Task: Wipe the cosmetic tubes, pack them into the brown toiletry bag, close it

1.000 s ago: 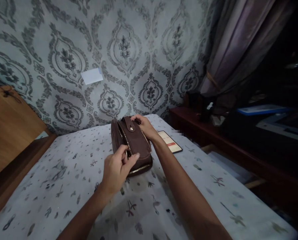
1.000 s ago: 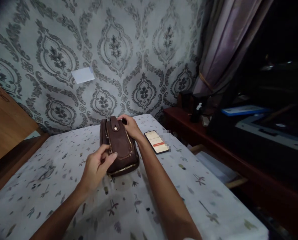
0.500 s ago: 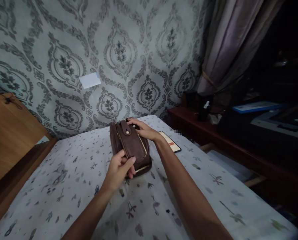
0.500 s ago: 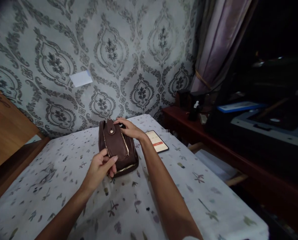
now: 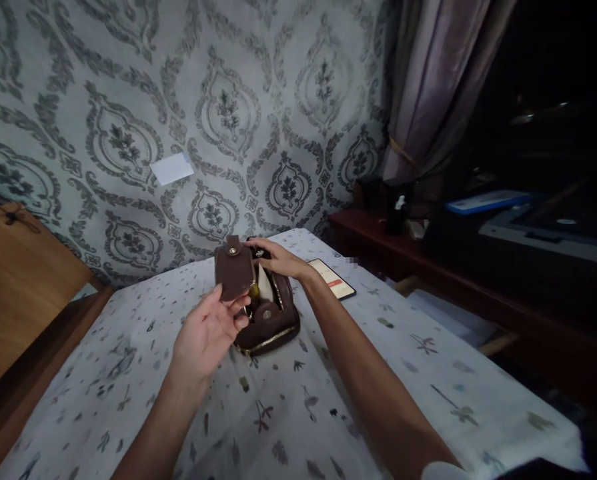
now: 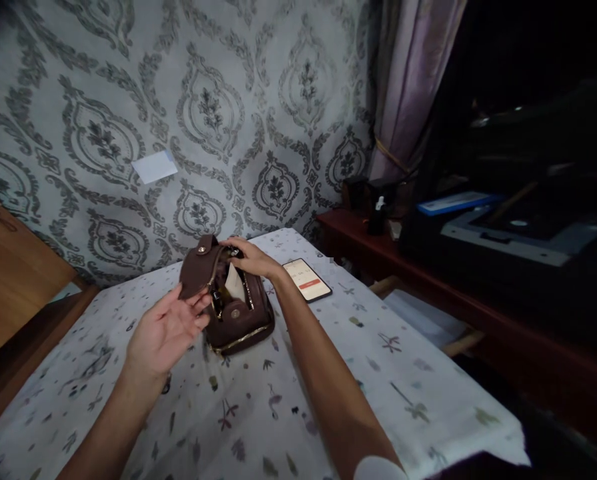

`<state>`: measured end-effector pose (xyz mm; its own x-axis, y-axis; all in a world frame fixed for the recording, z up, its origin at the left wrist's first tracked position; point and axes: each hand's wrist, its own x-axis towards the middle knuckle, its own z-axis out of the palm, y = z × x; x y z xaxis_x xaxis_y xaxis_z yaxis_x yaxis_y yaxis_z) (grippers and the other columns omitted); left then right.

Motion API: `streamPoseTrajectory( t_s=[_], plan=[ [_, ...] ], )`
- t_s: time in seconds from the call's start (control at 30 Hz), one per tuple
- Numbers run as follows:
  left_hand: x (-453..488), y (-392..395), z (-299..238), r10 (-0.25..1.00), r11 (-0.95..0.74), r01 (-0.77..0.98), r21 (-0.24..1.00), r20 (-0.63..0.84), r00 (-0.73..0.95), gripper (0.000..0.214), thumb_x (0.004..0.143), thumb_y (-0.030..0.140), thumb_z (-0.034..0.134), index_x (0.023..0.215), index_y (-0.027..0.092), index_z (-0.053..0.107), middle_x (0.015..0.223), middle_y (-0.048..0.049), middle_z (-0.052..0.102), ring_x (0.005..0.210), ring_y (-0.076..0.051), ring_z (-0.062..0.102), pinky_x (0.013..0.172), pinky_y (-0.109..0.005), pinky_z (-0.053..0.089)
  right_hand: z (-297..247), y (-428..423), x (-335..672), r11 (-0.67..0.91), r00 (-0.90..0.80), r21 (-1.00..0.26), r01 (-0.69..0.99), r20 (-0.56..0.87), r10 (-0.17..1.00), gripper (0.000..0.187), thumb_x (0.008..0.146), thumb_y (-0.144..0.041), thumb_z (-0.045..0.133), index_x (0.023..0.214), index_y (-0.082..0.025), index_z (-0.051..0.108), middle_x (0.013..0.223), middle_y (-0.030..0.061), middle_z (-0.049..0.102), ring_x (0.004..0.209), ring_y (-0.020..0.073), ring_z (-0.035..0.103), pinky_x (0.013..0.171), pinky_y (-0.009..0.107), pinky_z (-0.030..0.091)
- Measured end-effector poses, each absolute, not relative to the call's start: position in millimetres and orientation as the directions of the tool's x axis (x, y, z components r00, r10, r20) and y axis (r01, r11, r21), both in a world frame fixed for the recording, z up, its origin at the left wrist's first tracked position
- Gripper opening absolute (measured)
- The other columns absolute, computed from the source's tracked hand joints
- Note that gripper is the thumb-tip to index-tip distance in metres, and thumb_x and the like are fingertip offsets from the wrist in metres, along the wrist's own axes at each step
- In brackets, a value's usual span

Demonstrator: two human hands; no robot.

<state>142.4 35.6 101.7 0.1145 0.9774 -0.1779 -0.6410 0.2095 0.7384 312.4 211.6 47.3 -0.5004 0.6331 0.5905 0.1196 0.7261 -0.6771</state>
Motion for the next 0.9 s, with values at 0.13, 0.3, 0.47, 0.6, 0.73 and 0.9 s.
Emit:
streamPoseTrajectory(
  t_s=[0.13, 0.3, 0.47, 0.6, 0.73, 0.9],
  plan=[
    [140.8, 37.2, 111.7, 0.986, 0.146, -0.684, 0.715, -0.165, 0.037, 0.029, 0.095, 0.018, 0.040, 0.082, 0.012, 0.065, 0.074, -0.0095, 0.071, 0.064, -0.016, 0.066, 0.044, -0.022, 0.042, 50.1, 209.6, 319.1, 0.701, -0.532, -0.704, 0.116, 0.551, 0.642, 0.053, 0.080, -0.026, 0.062, 0.132, -0.018, 0.055, 0.139, 0.0101, 0.053, 0.131, 0.0250, 0.046, 0.115, 0.042, 0.030],
    [140.5, 38.6, 114.3, 0.989, 0.129, -0.681, 0.721, -0.142, 0.037, 0.029, 0.094, 0.016, 0.039, 0.081, 0.011, 0.065, 0.076, -0.0108, 0.070, 0.064, -0.017, 0.066, 0.043, -0.022, 0.042, 56.4, 197.3, 334.3, 0.624, -0.562, -0.780, 0.044, 0.497, 0.661, 0.047, 0.086, -0.033, 0.059, 0.131, -0.023, 0.056, 0.147, 0.0068, 0.048, 0.140, 0.0237, 0.038, 0.118, 0.042, 0.021],
    [139.3, 39.5, 108.9, 0.989, 0.138, -0.680, 0.720, -0.140, 0.052, 0.023, 0.091, 0.016, 0.046, 0.077, 0.011, 0.064, 0.074, -0.0105, 0.070, 0.064, -0.017, 0.067, 0.042, -0.021, 0.043, 67.6, 176.3, 346.9, 0.576, -0.673, -0.815, 0.068, 0.389, 0.629, 0.061, 0.074, -0.048, 0.076, 0.129, -0.027, 0.059, 0.159, 0.0070, 0.031, 0.151, 0.0272, 0.013, 0.117, 0.045, 0.021],
    [138.5, 38.7, 108.6, 0.989, 0.142, -0.681, 0.719, -0.131, 0.068, 0.019, 0.089, 0.016, 0.051, 0.077, 0.012, 0.065, 0.074, -0.0098, 0.070, 0.064, -0.017, 0.066, 0.043, -0.020, 0.042, 73.5, 170.3, 350.8, 0.607, -0.687, -0.792, 0.063, 0.406, 0.602, 0.049, 0.079, -0.053, 0.070, 0.120, -0.026, 0.067, 0.156, 0.0081, 0.037, 0.152, 0.0254, 0.009, 0.118, 0.046, 0.016],
    [134.9, 38.1, 106.9, 0.990, 0.141, -0.676, 0.723, -0.124, 0.073, 0.018, 0.087, 0.016, 0.053, 0.075, 0.012, 0.065, 0.073, -0.0095, 0.070, 0.063, -0.017, 0.066, 0.043, -0.021, 0.042, 78.1, 159.8, 358.9, 0.629, -0.675, -0.772, 0.087, 0.419, 0.608, 0.048, 0.078, -0.051, 0.072, 0.119, -0.027, 0.068, 0.160, 0.0071, 0.029, 0.151, 0.0282, 0.012, 0.118, 0.050, 0.015],
    [132.8, 38.2, 103.8, 0.988, 0.144, -0.687, 0.713, -0.146, 0.056, 0.024, 0.090, 0.016, 0.047, 0.079, 0.010, 0.067, 0.072, -0.0108, 0.071, 0.063, -0.018, 0.066, 0.042, -0.021, 0.042, 82.9, 138.4, 356.8, 0.662, -0.692, -0.736, 0.140, 0.405, 0.597, 0.032, 0.074, -0.046, 0.077, 0.100, -0.028, 0.077, 0.158, 0.0044, 0.033, 0.151, 0.0297, 0.012, 0.119, 0.051, 0.014]
  ],
)
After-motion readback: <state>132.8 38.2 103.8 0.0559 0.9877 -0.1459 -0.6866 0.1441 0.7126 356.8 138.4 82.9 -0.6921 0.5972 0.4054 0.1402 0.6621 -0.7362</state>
